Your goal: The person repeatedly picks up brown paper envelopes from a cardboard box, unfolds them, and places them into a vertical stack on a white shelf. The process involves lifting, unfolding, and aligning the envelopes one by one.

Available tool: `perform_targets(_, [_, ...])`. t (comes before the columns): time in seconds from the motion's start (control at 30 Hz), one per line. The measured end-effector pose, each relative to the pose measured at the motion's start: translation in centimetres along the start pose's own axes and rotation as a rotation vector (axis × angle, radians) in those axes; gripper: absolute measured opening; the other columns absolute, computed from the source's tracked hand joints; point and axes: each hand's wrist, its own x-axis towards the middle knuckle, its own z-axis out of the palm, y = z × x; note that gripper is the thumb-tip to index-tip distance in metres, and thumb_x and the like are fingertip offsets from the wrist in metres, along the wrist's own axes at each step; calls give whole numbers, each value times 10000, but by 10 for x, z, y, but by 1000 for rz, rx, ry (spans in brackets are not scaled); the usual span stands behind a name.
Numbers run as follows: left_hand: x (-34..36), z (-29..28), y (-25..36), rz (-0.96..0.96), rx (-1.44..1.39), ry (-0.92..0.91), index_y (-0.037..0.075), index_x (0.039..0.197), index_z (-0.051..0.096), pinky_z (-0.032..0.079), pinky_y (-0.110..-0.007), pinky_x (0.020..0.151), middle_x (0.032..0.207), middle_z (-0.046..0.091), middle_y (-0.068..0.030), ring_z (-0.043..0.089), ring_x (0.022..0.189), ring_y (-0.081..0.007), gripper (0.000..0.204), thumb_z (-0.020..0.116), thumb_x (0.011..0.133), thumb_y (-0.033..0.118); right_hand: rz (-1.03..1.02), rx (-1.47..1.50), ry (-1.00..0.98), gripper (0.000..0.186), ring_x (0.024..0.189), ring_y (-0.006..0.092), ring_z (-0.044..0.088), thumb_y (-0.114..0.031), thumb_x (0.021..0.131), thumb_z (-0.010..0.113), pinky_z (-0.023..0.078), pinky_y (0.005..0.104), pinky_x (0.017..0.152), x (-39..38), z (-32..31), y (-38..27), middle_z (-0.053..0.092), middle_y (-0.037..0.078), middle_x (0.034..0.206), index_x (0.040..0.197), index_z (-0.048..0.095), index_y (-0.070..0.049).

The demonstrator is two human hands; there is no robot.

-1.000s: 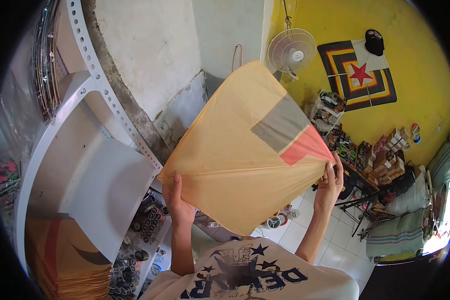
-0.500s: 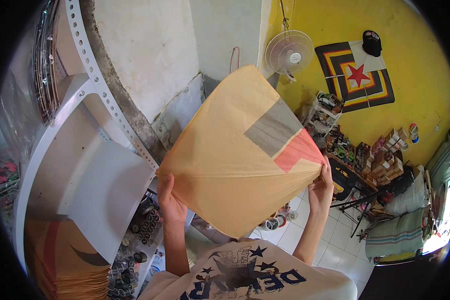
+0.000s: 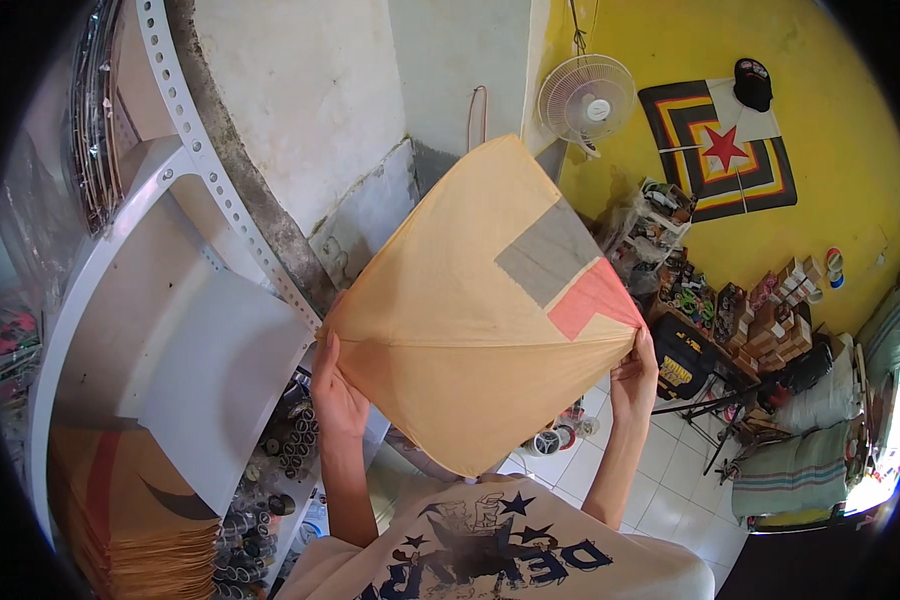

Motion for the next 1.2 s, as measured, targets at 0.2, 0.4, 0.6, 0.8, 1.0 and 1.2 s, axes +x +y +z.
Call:
perform_targets(0.2, [1,0,4,19,45,-70,23,1703,341,345,-449,1298,1719,435,-137,430,1574,-260,625,458,1181,348,12,9,-60,181,1051,104,732,-224,1075,726,574,292,921,0,-17,7,781,-2,1147,1194,739,-88])
perform_targets(0.4, [-5,-3,12,34,15,-54,32,1715,312,342,-464,1300,1727,423,-135,429,1575,-269,653,443,1186,393,26,-4,-49,202,1052,108,738,-232,1070,734,578,302,930,-6,-6,14,783,8,1159,1215,720,-91])
perform_targets(0.6, [-22,-30,37,101,-5,-39,71,1735,279,341,-466,1304,1745,402,-108,413,1586,-259,623,399,1202,370,94,-15,-174,191,1085,126,746,-212,1075,722,584,318,974,-6,11,35,785,26,1206,1212,715,-80])
perform_targets(0.8, [-63,-53,76,226,32,81,49,1727,284,350,-466,1300,1726,418,-115,429,1572,-265,643,432,1192,372,204,-6,-224,174,1109,144,744,-178,1086,696,577,318,994,-16,48,74,782,38,1231,1226,713,-76])
perform_targets(1.0, [-142,-81,147,365,225,183,35,1694,362,370,-452,1284,1694,468,-115,454,1553,-259,612,428,1197,386,296,-216,-522,192,1048,118,723,-195,1103,680,549,292,944,-45,85,115,777,19,1155,1217,729,-48])
perform_targets(1.2, [-237,-99,207,541,491,608,-60,1598,480,386,-427,1255,1617,545,-168,508,1499,-269,604,461,1185,379,315,-652,-787,317,886,124,729,-236,1117,674,584,281,792,-94,122,168,787,53,1102,1293,735,21])
